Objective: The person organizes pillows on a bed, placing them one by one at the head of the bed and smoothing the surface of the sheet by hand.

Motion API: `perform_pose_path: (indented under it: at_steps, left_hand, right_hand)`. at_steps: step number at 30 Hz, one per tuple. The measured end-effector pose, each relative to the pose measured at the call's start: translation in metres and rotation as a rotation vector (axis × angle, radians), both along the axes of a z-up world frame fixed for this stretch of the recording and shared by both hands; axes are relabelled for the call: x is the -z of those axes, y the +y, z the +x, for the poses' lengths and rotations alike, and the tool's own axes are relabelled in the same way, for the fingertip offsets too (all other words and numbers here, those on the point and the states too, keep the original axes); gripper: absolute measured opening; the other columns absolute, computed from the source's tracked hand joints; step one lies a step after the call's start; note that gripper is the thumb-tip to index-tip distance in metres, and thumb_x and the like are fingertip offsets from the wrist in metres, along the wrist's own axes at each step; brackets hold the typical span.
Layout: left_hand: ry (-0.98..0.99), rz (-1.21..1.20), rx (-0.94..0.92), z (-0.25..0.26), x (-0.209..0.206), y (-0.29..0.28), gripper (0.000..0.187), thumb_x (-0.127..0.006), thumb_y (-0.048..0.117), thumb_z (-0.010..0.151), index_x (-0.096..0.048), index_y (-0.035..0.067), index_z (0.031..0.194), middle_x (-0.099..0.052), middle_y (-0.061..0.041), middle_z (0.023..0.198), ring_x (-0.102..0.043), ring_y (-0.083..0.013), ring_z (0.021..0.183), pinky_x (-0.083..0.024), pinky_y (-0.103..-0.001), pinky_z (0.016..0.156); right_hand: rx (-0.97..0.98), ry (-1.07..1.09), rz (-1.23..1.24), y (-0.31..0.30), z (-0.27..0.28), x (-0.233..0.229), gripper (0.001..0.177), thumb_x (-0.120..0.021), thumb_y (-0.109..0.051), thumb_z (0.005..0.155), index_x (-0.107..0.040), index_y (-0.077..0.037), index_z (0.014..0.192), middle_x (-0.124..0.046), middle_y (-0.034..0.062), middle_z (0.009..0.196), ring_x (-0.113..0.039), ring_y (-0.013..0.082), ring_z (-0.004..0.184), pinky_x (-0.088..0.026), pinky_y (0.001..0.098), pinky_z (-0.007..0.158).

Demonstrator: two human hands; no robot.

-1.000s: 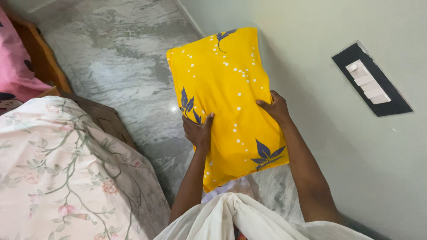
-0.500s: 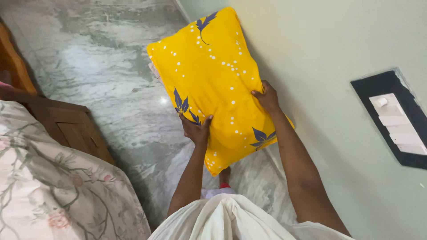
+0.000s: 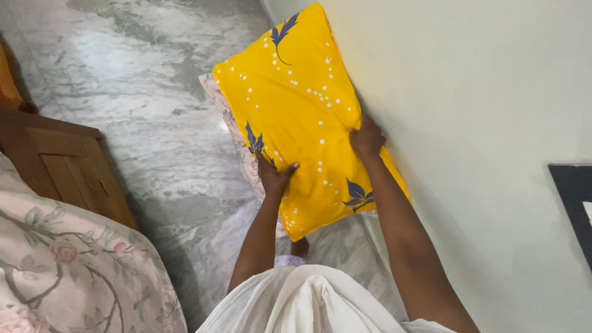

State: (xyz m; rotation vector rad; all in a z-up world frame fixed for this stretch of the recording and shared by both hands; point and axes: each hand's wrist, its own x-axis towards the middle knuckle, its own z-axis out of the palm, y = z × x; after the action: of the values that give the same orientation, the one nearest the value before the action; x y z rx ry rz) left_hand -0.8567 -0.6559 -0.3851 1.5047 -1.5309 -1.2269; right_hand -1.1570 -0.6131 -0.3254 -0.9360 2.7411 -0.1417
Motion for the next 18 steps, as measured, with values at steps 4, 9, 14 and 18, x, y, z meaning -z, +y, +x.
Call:
perform_pose_path:
  at_steps: [4,9,14,18]
  left_hand:
    - [-0.055,-0.071,0.036,0.004,0.029,-0.004,0.138,-0.103,0.033,0.055,-0.019,-0.008,0.155,-0.048,-0.033,0.145,-0.047,-0.0473,0.134,-0.038,-0.048,0.112]
    - [0.004,-0.001,0.108,0.02,0.056,-0.008,0.133,-0.098,0.031,0.056,-0.02,-0.006,0.157,-0.052,-0.03,0.144,-0.05,-0.045,0.133,-0.042,-0.048,0.112]
    - [-0.109,0.139,0.159,0.015,0.071,-0.01,0.131,-0.095,0.038,0.057,-0.02,-0.001,0.157,-0.04,-0.032,0.149,-0.041,-0.0462,0.138,-0.038,-0.048,0.115]
    - [-0.297,0.104,0.248,0.0,0.072,-0.006,0.135,-0.096,0.049,0.062,-0.013,-0.002,0.157,-0.025,-0.037,0.157,-0.021,-0.0519,0.146,-0.025,-0.051,0.119]
  right_hand:
    - [-0.204,0.152,0.137,0.009,0.015,0.037,0.079,-0.07,-0.027,0.088,-0.035,-0.022,0.158,-0.04,0.0109,0.159,-0.045,0.0378,0.137,-0.047,0.0664,0.094]
    - [-0.296,0.118,0.195,0.016,0.036,0.041,0.083,-0.07,-0.025,0.084,-0.032,-0.023,0.158,-0.033,0.0117,0.162,-0.039,0.041,0.141,-0.048,0.065,0.093]
    - [-0.308,0.042,0.228,0.015,0.037,0.032,0.08,-0.068,-0.02,0.084,-0.035,-0.023,0.156,-0.032,0.0098,0.162,-0.037,0.0397,0.144,-0.045,0.0672,0.099]
    - [-0.353,-0.041,0.223,0.024,0.044,0.035,0.074,-0.066,-0.019,0.086,-0.038,-0.024,0.154,-0.031,0.0109,0.164,-0.037,0.041,0.144,-0.044,0.0666,0.102]
